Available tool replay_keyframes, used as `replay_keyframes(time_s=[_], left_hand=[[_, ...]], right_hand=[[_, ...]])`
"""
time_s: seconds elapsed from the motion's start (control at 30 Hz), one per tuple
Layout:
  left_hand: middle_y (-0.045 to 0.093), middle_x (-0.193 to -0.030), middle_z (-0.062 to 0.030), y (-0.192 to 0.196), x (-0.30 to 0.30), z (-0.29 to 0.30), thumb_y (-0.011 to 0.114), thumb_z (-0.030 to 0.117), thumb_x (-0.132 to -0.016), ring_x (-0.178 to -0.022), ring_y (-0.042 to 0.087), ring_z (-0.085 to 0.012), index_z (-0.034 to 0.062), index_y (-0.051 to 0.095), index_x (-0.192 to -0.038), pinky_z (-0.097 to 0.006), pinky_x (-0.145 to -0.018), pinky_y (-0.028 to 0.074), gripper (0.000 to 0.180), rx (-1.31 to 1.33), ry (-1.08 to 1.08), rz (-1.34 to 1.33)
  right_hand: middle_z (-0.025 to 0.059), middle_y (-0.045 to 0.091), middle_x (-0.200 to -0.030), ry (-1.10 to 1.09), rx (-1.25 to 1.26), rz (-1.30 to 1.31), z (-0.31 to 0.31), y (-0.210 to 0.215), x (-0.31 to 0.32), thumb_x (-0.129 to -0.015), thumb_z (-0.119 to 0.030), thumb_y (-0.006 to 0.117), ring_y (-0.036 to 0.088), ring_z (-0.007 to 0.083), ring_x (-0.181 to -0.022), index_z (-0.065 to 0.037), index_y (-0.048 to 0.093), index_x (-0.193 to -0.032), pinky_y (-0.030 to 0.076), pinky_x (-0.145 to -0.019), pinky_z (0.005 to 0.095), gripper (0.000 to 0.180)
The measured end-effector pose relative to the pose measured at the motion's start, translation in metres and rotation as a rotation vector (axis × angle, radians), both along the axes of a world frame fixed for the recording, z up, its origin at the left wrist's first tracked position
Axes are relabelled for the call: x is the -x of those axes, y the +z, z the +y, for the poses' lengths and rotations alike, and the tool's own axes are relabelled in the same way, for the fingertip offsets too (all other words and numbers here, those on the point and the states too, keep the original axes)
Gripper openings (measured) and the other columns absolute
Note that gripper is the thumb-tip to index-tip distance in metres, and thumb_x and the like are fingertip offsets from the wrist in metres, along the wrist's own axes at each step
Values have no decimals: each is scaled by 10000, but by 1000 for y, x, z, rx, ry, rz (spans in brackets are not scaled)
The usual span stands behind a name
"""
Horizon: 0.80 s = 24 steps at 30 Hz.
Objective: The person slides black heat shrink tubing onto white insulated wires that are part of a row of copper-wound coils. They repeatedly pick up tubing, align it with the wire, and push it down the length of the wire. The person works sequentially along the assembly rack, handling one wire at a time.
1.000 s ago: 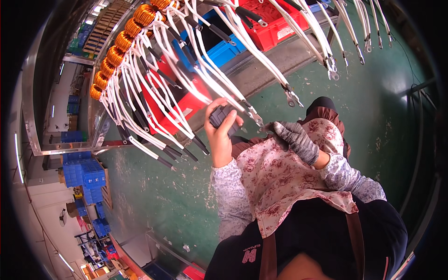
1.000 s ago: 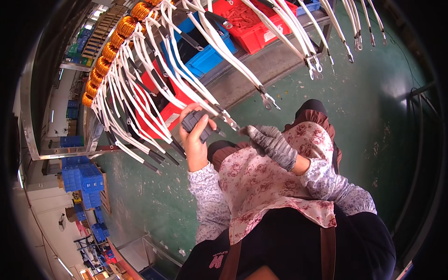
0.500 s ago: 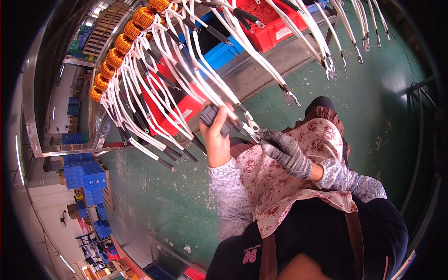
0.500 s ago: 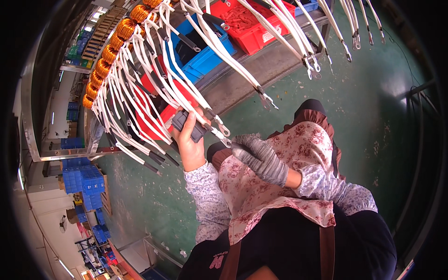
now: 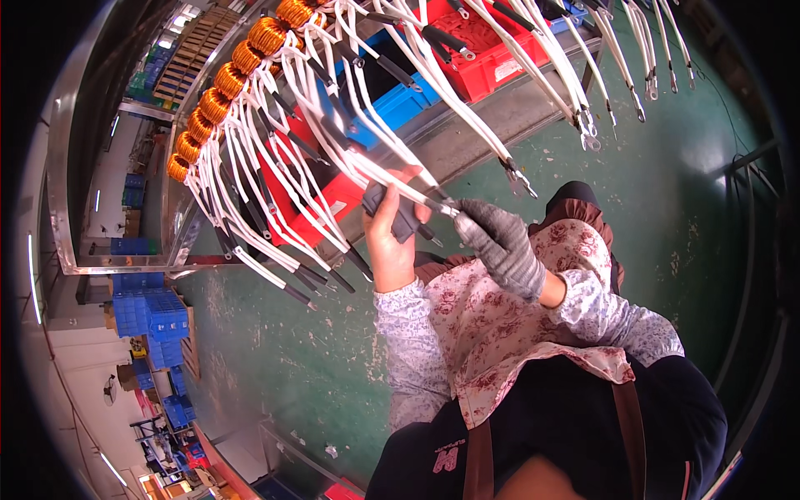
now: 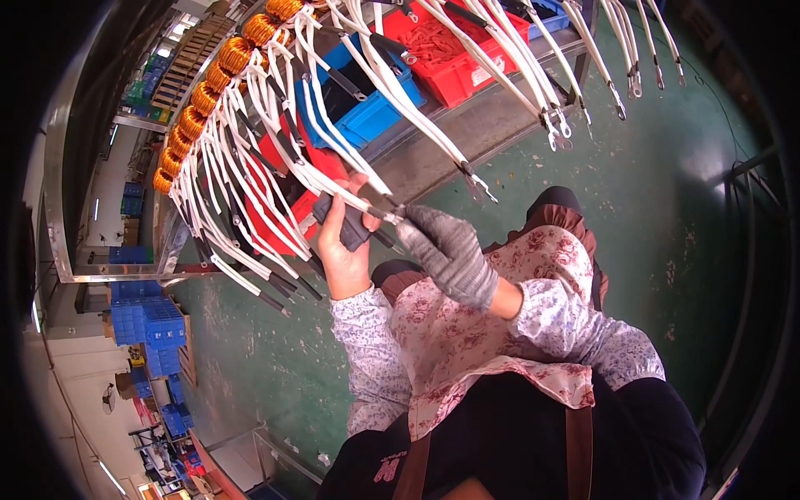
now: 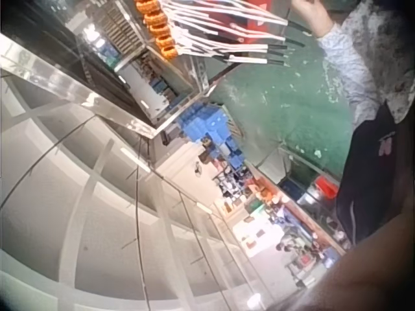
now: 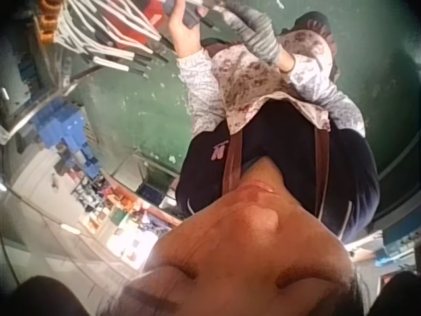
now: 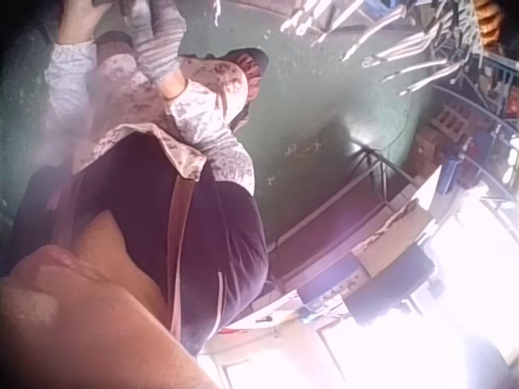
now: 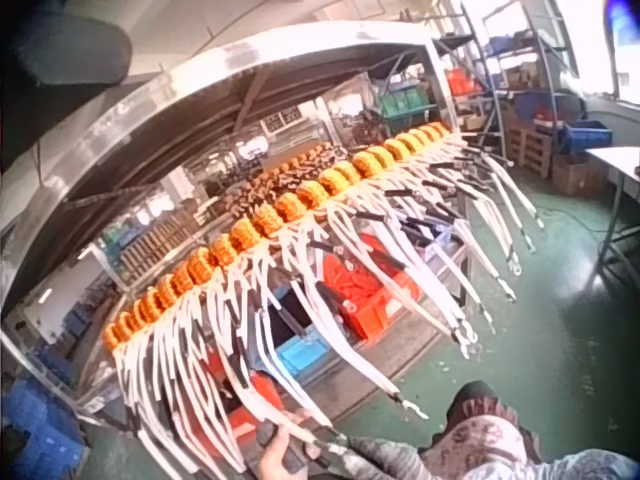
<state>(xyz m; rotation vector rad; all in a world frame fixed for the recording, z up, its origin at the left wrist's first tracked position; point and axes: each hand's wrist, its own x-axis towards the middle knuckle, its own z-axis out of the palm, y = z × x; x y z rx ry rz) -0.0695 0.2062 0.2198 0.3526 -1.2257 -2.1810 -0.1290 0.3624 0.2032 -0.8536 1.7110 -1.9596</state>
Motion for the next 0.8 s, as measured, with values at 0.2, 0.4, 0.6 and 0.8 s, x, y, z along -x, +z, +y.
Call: replay_keyframes(time_s=[0.2,0.4,0.6,0.8], left_hand=[[592,-795,-101,13,3,-6,610,165,-887,-599,524,-156,-21,531,-1106,-291,-540,401,298,58,31,10],[591,-803,-99,9,5,-4,623,143,-881,-595,523,-157,-16,543,-1071,-287,-536,398,260,114,8,-9],[590,-793,-78,2,2,-10,620,143,-885,-577,517,-146,-9,562,-1026,-277,-530,396,215,171,6,-41],[587,-761,-75,-2,11,-5,605,155,-894,-578,516,-137,-14,568,-1026,-259,-526,382,217,151,-42,-38]], right_hand=[[194,602,-809,-98,-37,105,19,5,-20,-924,-179,531,618,296,-695,51,574,-1072,489,-633,358,277],[119,594,-798,-144,-19,197,0,0,-15,-950,-217,493,570,173,-672,19,560,-1151,464,-630,294,317],[182,619,-897,-63,9,384,-17,-16,0,-918,-262,539,624,318,-793,6,550,-1143,493,-697,367,349],[151,608,-788,-244,-260,731,-5,-26,5,-859,-283,602,607,331,-687,-20,580,-1005,482,-587,427,302]])
